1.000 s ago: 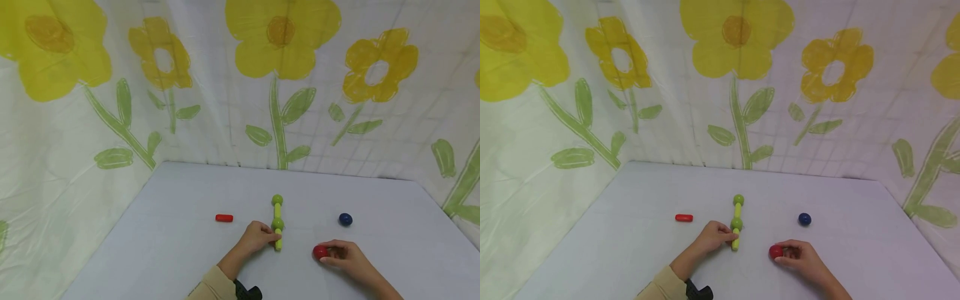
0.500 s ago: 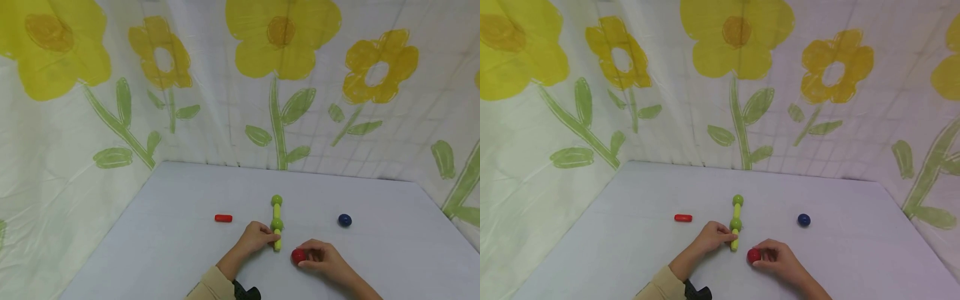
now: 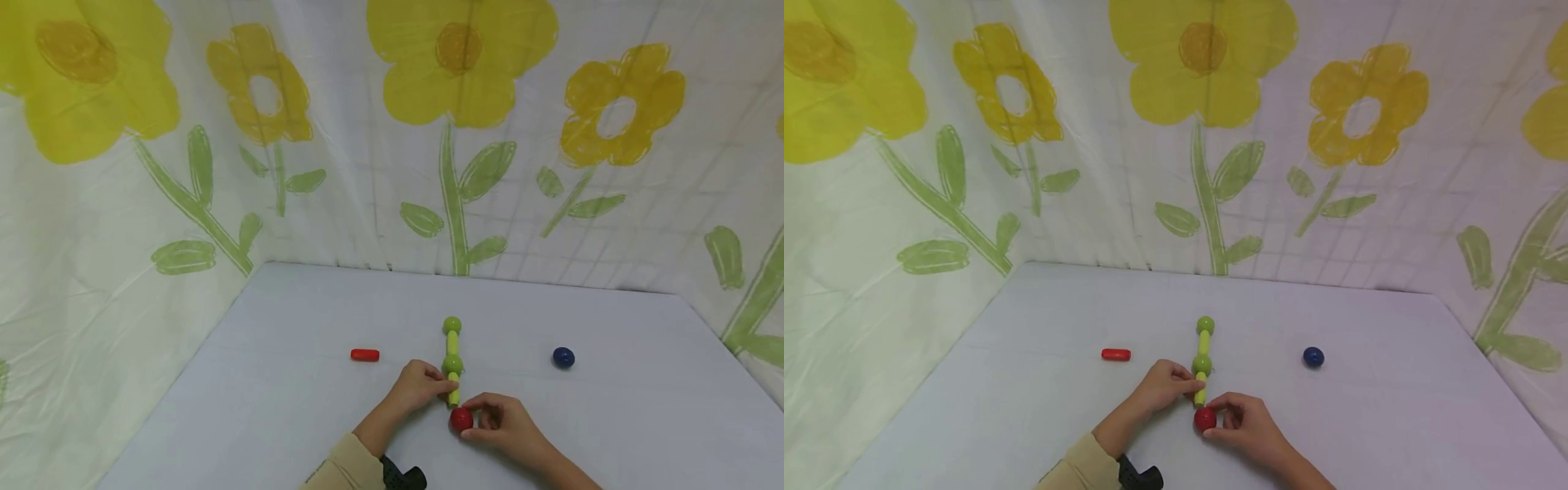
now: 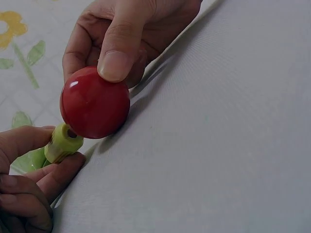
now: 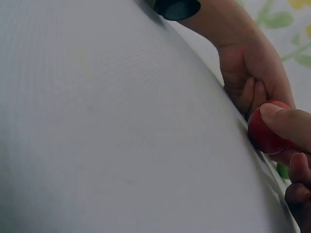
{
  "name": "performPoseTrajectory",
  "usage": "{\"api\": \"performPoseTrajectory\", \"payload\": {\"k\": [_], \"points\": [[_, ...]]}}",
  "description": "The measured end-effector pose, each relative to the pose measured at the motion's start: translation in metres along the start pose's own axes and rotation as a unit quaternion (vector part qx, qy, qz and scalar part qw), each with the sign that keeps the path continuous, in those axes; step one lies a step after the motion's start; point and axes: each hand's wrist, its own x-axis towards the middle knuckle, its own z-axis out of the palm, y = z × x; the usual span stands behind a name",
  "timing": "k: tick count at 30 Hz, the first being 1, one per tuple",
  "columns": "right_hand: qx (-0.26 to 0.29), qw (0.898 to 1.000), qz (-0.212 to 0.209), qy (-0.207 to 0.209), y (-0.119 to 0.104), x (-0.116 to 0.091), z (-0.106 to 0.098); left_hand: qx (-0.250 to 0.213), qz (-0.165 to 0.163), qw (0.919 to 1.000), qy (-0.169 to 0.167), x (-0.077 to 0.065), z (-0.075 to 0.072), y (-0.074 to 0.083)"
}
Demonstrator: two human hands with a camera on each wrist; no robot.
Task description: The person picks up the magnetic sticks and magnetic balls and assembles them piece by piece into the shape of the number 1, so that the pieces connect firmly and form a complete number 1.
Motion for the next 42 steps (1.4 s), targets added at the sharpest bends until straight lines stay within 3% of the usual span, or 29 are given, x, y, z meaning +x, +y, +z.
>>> {"api": "performPoseTrajectory", "payload": {"k": [15,31,42], "points": [[0.000,0.999,0.022,0.023,-0.005,0.004,0.011,-0.007,0.013,0.9999,-0.004,-0.001,-0.002,0.000],[0.009,1.000,0.007,0.028,-0.007,0.005,0.010,-0.019,0.020,0.9996,-0.009,0.000,-0.001,-0.001],[0.019,0.999,0.011,0.030,-0.007,0.006,0.010,-0.007,0.004,0.9999,-0.007,0.000,-0.001,0.000]]}}
